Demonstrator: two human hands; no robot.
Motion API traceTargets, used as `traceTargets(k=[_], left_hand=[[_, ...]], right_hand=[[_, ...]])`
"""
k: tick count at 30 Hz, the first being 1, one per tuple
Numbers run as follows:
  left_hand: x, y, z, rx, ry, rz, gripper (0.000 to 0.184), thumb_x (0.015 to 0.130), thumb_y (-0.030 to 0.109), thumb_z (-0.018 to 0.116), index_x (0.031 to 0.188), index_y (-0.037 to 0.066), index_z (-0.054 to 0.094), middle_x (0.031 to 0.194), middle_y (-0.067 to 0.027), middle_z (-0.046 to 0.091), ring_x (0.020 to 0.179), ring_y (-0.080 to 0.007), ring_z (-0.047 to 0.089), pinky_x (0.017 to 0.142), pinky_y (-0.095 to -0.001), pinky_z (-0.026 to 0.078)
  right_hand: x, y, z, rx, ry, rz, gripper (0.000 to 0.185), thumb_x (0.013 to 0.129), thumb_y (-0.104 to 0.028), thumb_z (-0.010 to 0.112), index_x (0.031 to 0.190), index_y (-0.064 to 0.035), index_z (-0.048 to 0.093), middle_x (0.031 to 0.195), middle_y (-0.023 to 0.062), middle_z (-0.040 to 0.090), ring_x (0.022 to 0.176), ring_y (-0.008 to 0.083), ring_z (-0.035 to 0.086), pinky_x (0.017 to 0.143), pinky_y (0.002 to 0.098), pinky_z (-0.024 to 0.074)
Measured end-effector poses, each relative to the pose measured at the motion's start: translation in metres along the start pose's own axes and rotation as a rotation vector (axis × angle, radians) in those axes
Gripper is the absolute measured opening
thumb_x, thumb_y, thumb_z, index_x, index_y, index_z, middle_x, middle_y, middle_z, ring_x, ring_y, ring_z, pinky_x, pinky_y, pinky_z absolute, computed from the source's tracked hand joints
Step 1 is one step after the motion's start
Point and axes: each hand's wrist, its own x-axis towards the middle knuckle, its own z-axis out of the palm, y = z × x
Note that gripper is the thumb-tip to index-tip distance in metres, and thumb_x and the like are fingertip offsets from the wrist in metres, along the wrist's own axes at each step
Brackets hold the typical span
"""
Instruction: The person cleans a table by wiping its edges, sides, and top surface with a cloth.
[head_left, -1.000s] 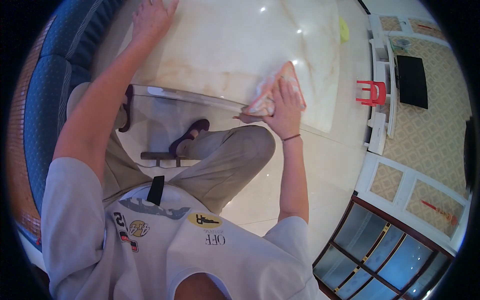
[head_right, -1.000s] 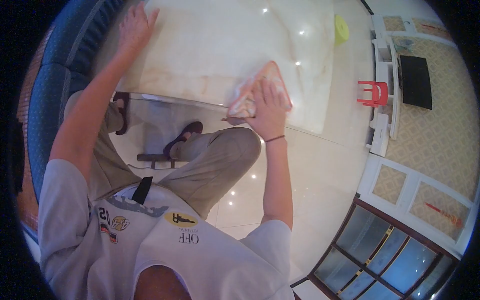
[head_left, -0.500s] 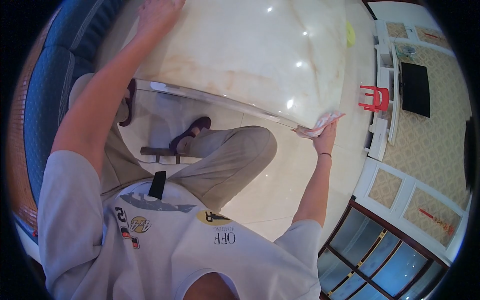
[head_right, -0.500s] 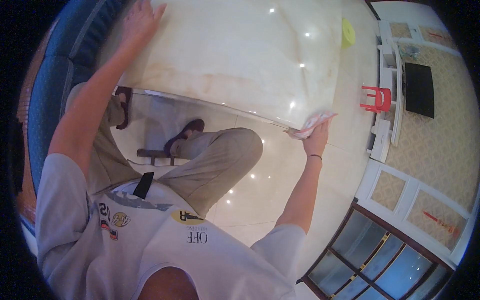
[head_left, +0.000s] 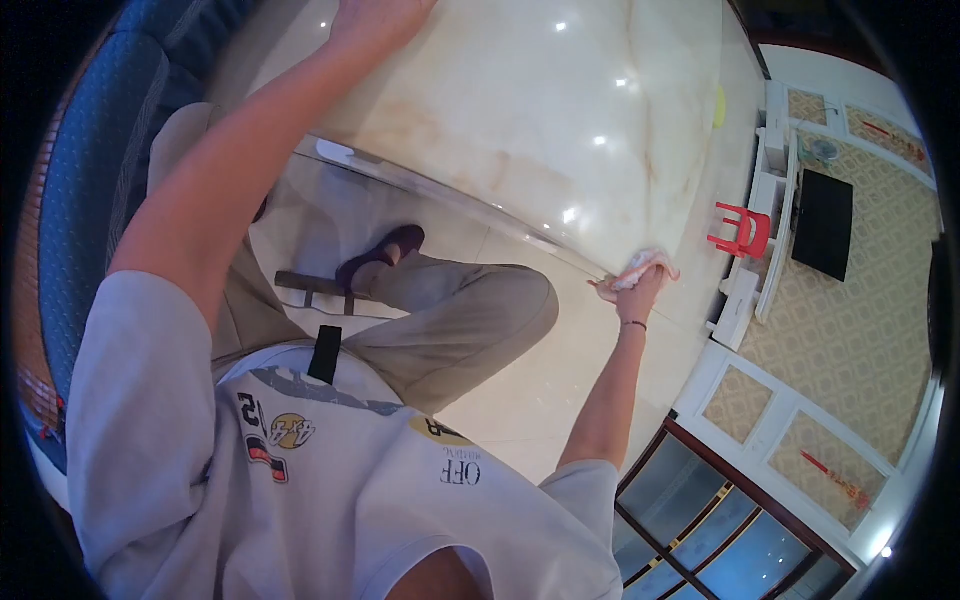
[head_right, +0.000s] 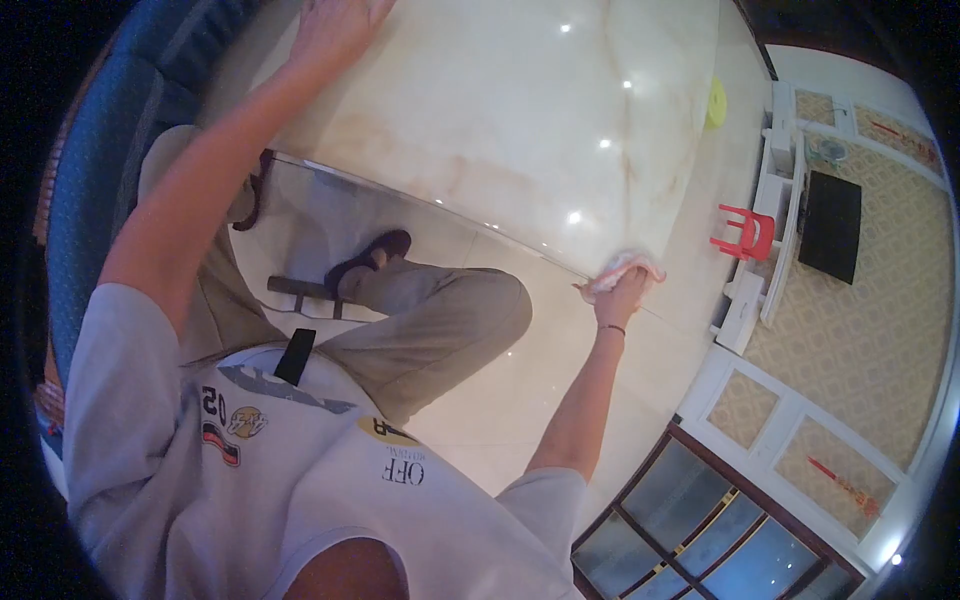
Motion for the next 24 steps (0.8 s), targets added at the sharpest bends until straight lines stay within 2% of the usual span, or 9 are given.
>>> traceTargets(k=[3, 8, 10, 12, 19, 21, 24], left_hand=[[0.002, 0.002, -0.002, -0.013, 0.018, 0.007, 0.063, 0.094, 0.042, 0.046, 0.134, -0.005, 0.036, 0.136, -0.0288, 0.038, 0.127, -0.0418, 0.038, 0.106, -0.0517, 0.03], [0.006, 0.005, -0.004, -0.035, 0.049, -0.011, 0.063, 0.094, 0.042, 0.047, 0.133, -0.006, 0.037, 0.136, -0.0289, 0.038, 0.127, -0.0415, 0.037, 0.106, -0.0508, 0.03], [0.008, 0.009, -0.013, -0.046, -0.012, -0.023, 0.062, 0.093, 0.041, 0.047, 0.132, -0.006, 0.038, 0.133, -0.0281, 0.04, 0.126, -0.041, 0.039, 0.105, -0.0503, 0.031], [0.006, 0.008, -0.013, -0.054, -0.004, -0.01, 0.061, 0.093, 0.041, 0.048, 0.131, -0.006, 0.038, 0.132, -0.0277, 0.041, 0.124, -0.0408, 0.04, 0.104, -0.0503, 0.032], [0.005, 0.004, -0.01, -0.078, 0.039, 0.014, 0.059, 0.092, 0.04, 0.049, 0.129, -0.006, 0.04, 0.129, -0.0277, 0.043, 0.121, -0.0413, 0.042, 0.102, -0.0514, 0.033], [0.005, 0.002, -0.003, -0.086, 0.086, 0.011, 0.059, 0.092, 0.04, 0.049, 0.129, -0.006, 0.04, 0.13, -0.0285, 0.043, 0.121, -0.0422, 0.042, 0.102, -0.0516, 0.032], [0.008, -0.001, 0.004, -0.132, 0.136, -0.007, 0.059, 0.092, 0.039, 0.048, 0.129, -0.007, 0.04, 0.132, -0.0298, 0.042, 0.123, -0.0431, 0.04, 0.103, -0.0502, 0.031]], right_hand=[[0.001, -0.04, -0.006, 0.169, 0.022, -0.083, 0.082, 0.063, -0.006, 0.072, 0.134, 0.0047, 0.033, 0.14, 0.0249, 0.033, 0.135, 0.0416, 0.026, 0.112, 0.0441, 0.0239], [0.0, -0.136, -0.031, 0.199, 0.042, -0.161, 0.081, 0.063, -0.005, 0.068, 0.135, 0.0061, 0.032, 0.139, 0.0265, 0.033, 0.134, 0.0436, 0.025, 0.112, 0.0445, 0.0221], [0.0, -0.168, -0.035, 0.204, 0.065, -0.185, 0.082, 0.062, -0.005, 0.066, 0.135, 0.0069, 0.032, 0.138, 0.0272, 0.035, 0.132, 0.044, 0.027, 0.112, 0.0449, 0.021], [0.0, -0.199, -0.034, 0.042, 0.069, -0.224, 0.08, 0.062, -0.008, 0.066, 0.132, 0.009, 0.033, 0.136, 0.028, 0.036, 0.129, 0.0448, 0.03, 0.109, 0.0473, 0.024], [0.003, -0.316, -0.057, 0.018, -0.003, -0.372, 0.077, 0.06, -0.013, 0.067, 0.128, 0.009, 0.038, 0.129, 0.0265, 0.041, 0.123, 0.044, 0.035, 0.105, 0.0503, 0.0264], [0.006, -0.344, -0.063, 0.03, 0.047, -0.506, 0.078, 0.059, -0.019, 0.069, 0.126, 0.0086, 0.041, 0.126, 0.0257, 0.043, 0.121, 0.0433, 0.036, 0.105, 0.051, 0.0261], [0.018, -0.375, -0.067, 0.134, 0.01, -0.582, 0.08, 0.058, -0.026, 0.07, 0.127, 0.0054, 0.043, 0.127, 0.0246, 0.043, 0.123, 0.0429, 0.036, 0.105, 0.0531, 0.0253]])
